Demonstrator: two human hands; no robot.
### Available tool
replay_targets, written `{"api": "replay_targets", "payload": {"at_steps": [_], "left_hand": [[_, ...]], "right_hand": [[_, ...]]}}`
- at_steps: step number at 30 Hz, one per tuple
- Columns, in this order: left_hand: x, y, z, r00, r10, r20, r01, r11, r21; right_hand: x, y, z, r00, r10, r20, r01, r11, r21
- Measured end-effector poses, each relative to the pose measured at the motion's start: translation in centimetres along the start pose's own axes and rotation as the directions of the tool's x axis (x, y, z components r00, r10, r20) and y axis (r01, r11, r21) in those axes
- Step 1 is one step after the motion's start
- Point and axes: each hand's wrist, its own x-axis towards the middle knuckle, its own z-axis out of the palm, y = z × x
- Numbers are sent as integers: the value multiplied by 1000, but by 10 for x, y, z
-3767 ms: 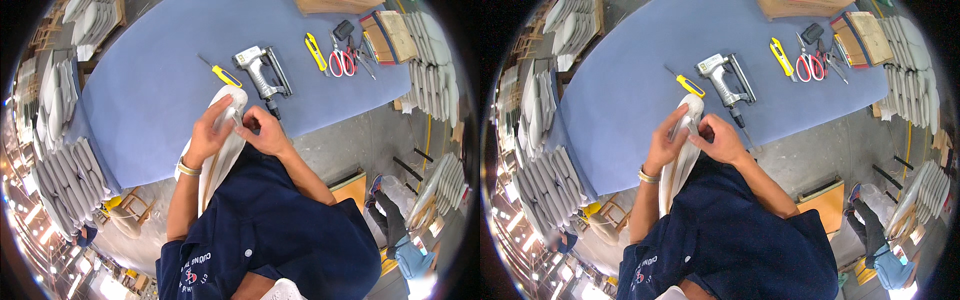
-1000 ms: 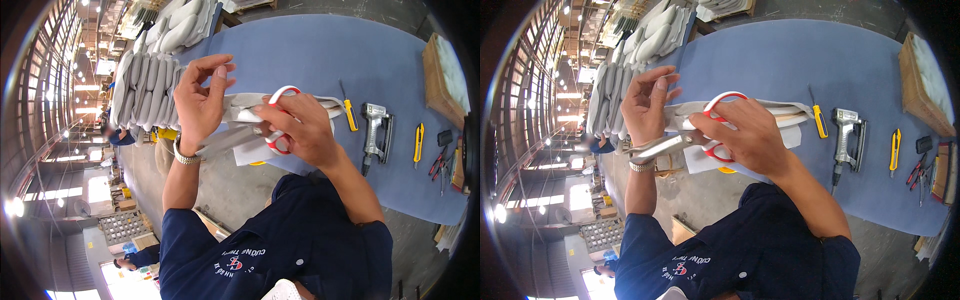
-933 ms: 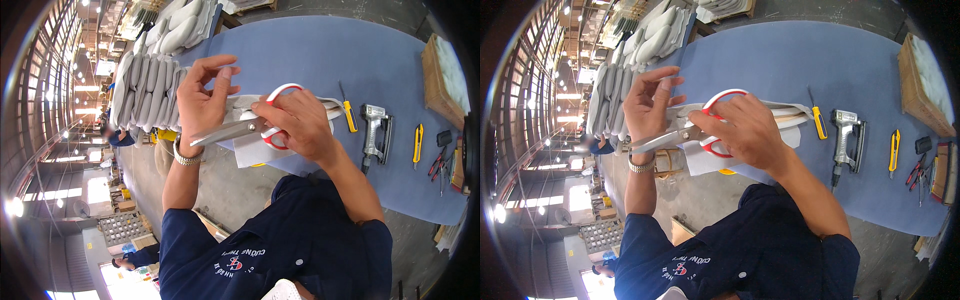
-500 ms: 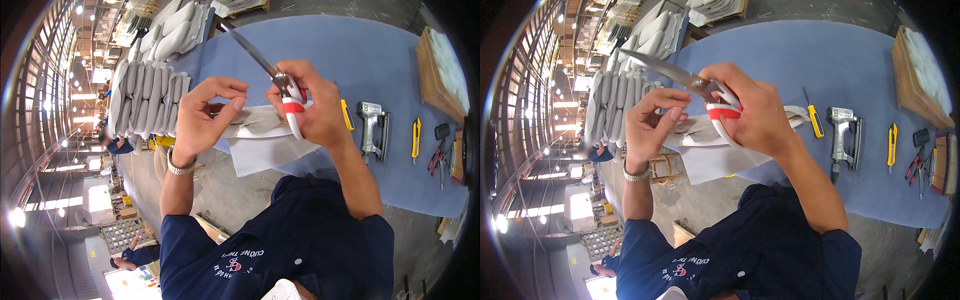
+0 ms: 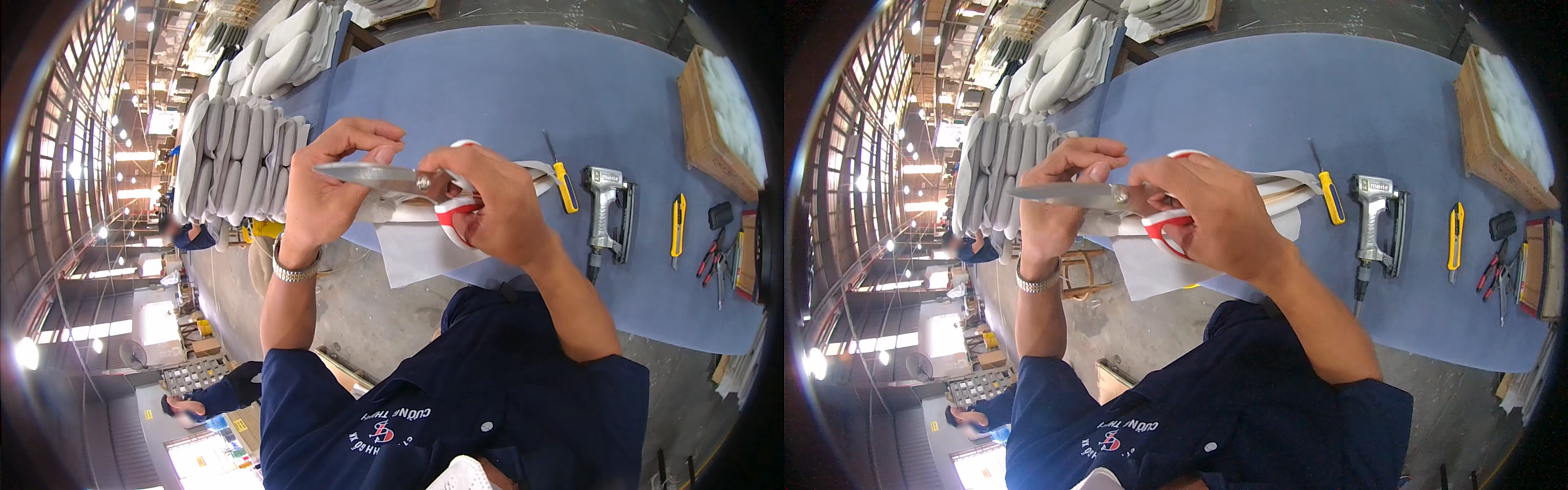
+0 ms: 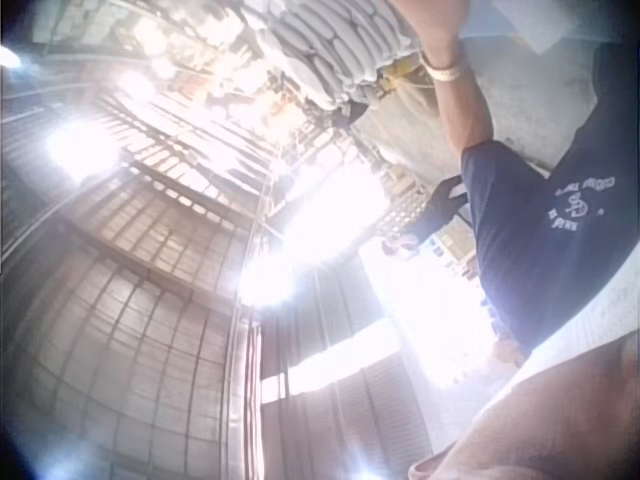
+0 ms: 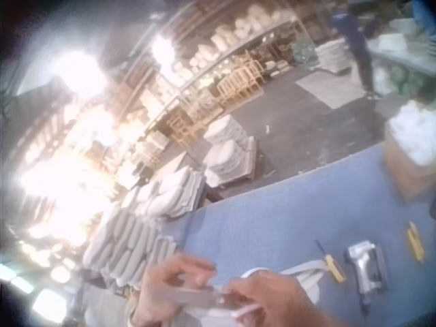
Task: The person assembles a cushion by inserting a white foam insert into a fabric cover, folding the edges, and securing them with a pneumatic staple gun. They trim excess fabric with scissors and repeat the process on multiple cushion units.
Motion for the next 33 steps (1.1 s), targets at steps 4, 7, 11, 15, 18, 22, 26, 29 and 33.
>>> {"api": "replay_targets", "payload": {"at_steps": [4,7,11,15,18,22,26,29,33], "left_hand": [[-2,4,-1,989,99,110,-112,987,116],[-5,-7,4,989,87,121,-72,990,-122],[-2,3,5,950,143,279,-202,959,199],[-14,-2,5,985,-53,162,17,976,218],[-22,-3,4,983,-168,73,165,985,46],[-25,-6,-1,969,-222,110,228,972,-53],[-27,-5,0,976,-177,126,188,978,-86],[-27,2,-1,959,-243,145,253,966,-54],[-30,-2,0,963,-231,141,241,969,-60]], "right_hand": [[13,1,2,994,-110,-20,110,994,-23],[16,0,2,992,-124,-29,123,992,-27],[14,-1,2,990,-135,-50,135,991,-16],[8,-14,-20,999,-9,49,8,1000,13],[-5,-25,-62,936,193,294,-231,968,100],[-26,-15,-96,745,404,531,-403,907,-125],[-40,-1,-91,642,447,623,-399,888,-227],[-33,4,-83,595,440,672,-371,893,-256],[-25,10,-75,574,417,705,-348,903,-251]]}}
